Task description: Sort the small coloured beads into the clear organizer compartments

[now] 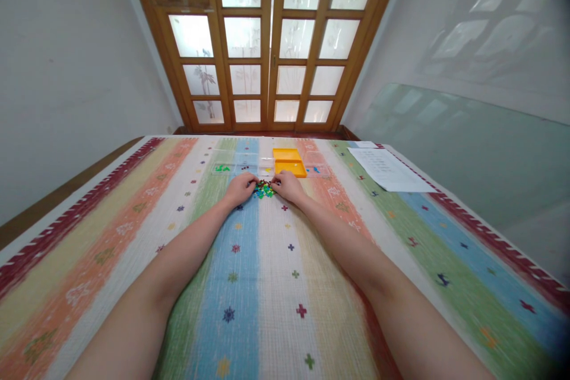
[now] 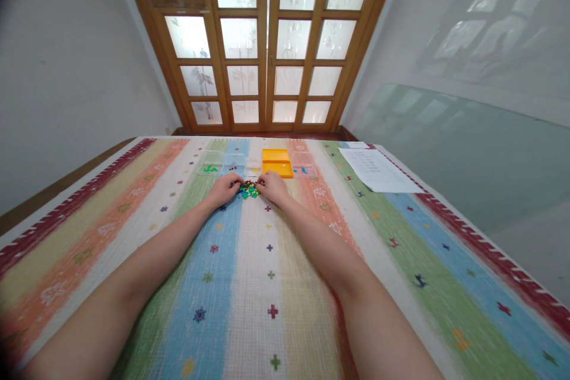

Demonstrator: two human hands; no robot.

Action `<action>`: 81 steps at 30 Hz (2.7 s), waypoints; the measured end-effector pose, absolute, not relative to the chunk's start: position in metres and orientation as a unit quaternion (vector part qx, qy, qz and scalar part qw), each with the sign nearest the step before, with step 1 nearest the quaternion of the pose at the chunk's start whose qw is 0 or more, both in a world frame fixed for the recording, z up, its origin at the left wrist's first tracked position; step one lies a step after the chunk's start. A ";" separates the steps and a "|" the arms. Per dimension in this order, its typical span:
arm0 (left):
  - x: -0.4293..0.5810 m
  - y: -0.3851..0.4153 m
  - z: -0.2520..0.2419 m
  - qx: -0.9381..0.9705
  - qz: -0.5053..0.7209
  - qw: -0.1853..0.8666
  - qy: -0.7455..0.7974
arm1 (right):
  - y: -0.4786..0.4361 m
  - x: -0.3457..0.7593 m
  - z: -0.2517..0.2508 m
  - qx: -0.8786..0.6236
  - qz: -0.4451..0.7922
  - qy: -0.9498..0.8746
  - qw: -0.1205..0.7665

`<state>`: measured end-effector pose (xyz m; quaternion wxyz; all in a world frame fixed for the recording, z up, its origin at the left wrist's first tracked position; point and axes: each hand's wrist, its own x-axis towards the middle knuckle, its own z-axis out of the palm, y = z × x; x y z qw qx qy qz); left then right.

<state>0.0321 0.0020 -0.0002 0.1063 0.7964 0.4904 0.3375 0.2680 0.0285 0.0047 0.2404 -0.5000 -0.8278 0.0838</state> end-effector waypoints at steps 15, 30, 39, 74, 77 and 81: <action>0.033 0.001 0.003 0.796 0.329 0.122 0.493 | 0.036 0.270 -0.006 -0.506 0.122 -0.780 0.346; 0.033 0.000 0.003 0.800 0.314 0.120 0.496 | 0.044 0.290 0.000 -0.474 0.113 -0.753 0.443; 0.033 0.000 0.002 0.804 0.310 0.131 0.490 | 0.056 0.306 -0.003 -0.515 0.097 -0.702 0.482; -0.005 0.015 0.003 0.831 0.267 0.214 0.439 | 0.051 0.305 -0.009 -0.499 0.126 -0.744 0.427; -0.005 0.016 0.002 0.833 0.268 0.203 0.439 | 0.050 0.304 -0.009 -0.489 0.124 -0.751 0.426; -0.003 0.016 0.001 0.829 0.268 0.201 0.448 | 0.048 0.302 -0.008 -0.487 0.121 -0.758 0.416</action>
